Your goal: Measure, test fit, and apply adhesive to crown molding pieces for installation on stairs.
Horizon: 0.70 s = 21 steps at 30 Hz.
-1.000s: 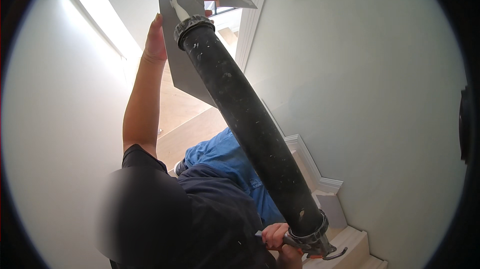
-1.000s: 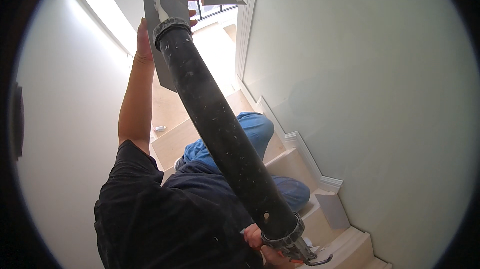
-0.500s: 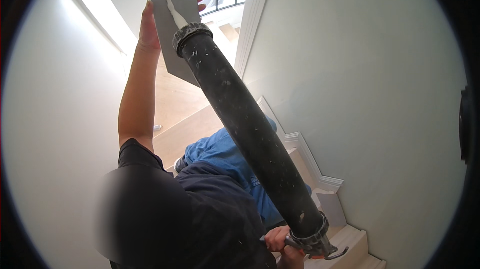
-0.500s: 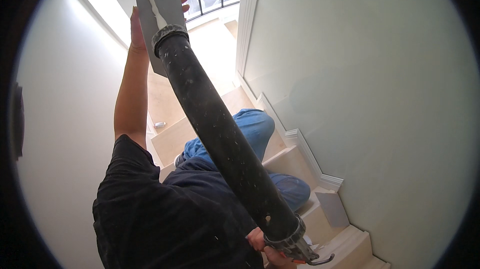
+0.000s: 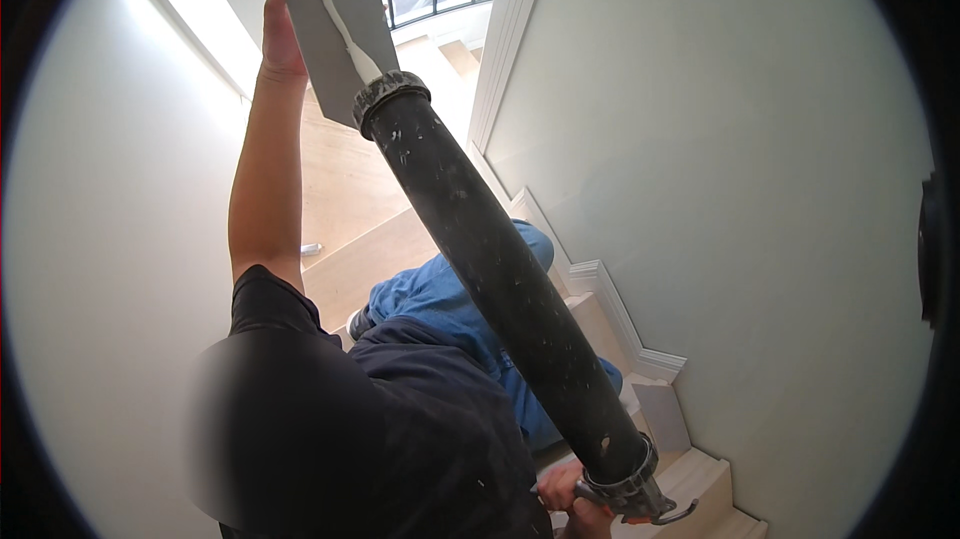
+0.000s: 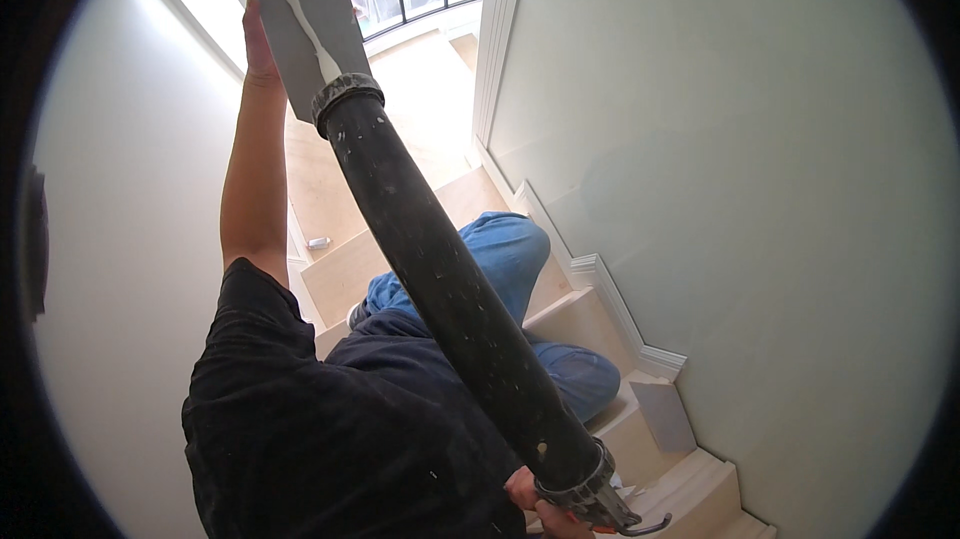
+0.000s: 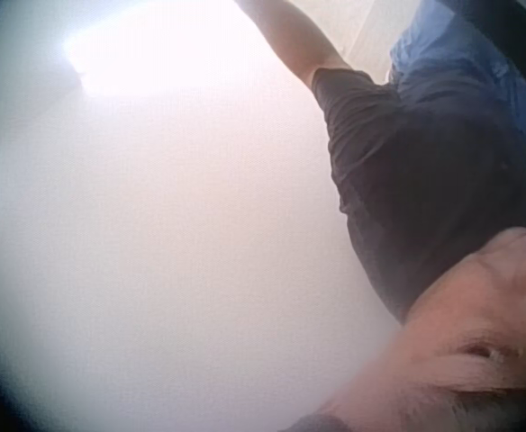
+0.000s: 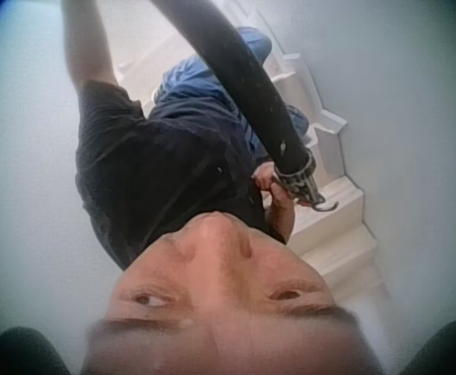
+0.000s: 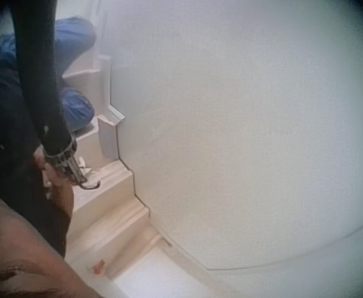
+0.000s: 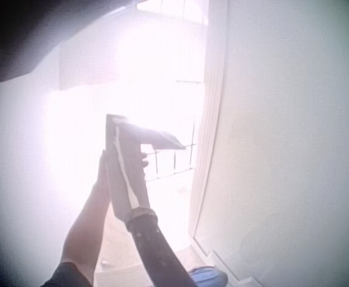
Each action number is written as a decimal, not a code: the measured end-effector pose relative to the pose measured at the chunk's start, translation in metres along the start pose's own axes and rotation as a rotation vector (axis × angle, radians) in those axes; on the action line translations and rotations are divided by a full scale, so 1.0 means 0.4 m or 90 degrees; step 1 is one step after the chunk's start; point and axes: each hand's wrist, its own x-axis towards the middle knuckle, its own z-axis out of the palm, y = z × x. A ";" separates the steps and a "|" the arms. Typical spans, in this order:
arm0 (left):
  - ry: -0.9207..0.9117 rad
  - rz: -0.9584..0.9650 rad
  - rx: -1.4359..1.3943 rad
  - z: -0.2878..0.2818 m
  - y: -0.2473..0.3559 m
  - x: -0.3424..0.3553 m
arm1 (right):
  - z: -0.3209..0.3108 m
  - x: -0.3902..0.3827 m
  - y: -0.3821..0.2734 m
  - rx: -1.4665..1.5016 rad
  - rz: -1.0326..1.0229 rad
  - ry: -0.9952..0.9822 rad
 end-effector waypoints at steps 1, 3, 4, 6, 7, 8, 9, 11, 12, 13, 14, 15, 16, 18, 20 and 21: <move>-0.038 0.000 -0.018 -0.008 -0.004 -0.005 | -0.004 -0.009 -0.005 -0.001 0.007 0.003; -0.076 0.001 -0.032 0.006 0.009 -0.016 | -0.014 -0.031 -0.010 0.001 0.015 0.001; -0.065 -0.008 -0.030 0.015 0.019 -0.020 | -0.020 -0.043 -0.012 0.002 0.019 0.001; -0.053 -0.016 -0.028 0.020 0.031 -0.020 | -0.024 -0.051 -0.019 0.004 0.026 0.001; -0.062 -0.013 -0.038 0.018 0.034 -0.020 | -0.026 -0.055 -0.023 0.004 0.029 0.001; -0.071 -0.010 -0.048 0.014 0.038 -0.019 | -0.027 -0.058 -0.026 0.005 0.033 0.000; -0.081 -0.007 -0.059 0.010 0.042 -0.018 | -0.028 -0.060 -0.030 0.006 0.036 0.000; -0.100 -0.003 -0.084 -0.002 0.035 -0.014 | -0.028 -0.061 -0.032 0.006 0.043 0.005; -0.110 0.000 -0.097 -0.008 0.029 -0.014 | -0.027 -0.059 -0.034 0.005 0.046 0.007; -0.119 0.002 -0.111 -0.014 0.023 -0.013 | -0.026 -0.063 -0.031 0.005 0.050 0.010; -0.128 0.005 -0.120 -0.013 0.026 -0.017 | -0.027 -0.064 -0.030 0.006 0.054 0.009; -0.127 0.005 -0.119 -0.011 0.028 -0.019 | -0.030 -0.077 -0.027 0.007 0.058 0.008; -0.073 0.009 -0.046 -0.009 0.028 -0.019 | -0.036 -0.086 -0.026 0.009 0.062 0.007; -0.020 0.012 0.025 -0.006 0.022 -0.016 | -0.041 -0.099 -0.020 0.013 0.069 0.008; -0.022 0.013 -0.017 -0.012 0.020 -0.015 | -0.044 -0.108 -0.023 0.012 0.075 0.010; -0.022 0.015 -0.021 -0.012 0.019 -0.018 | -0.040 -0.116 -0.024 0.009 0.078 0.012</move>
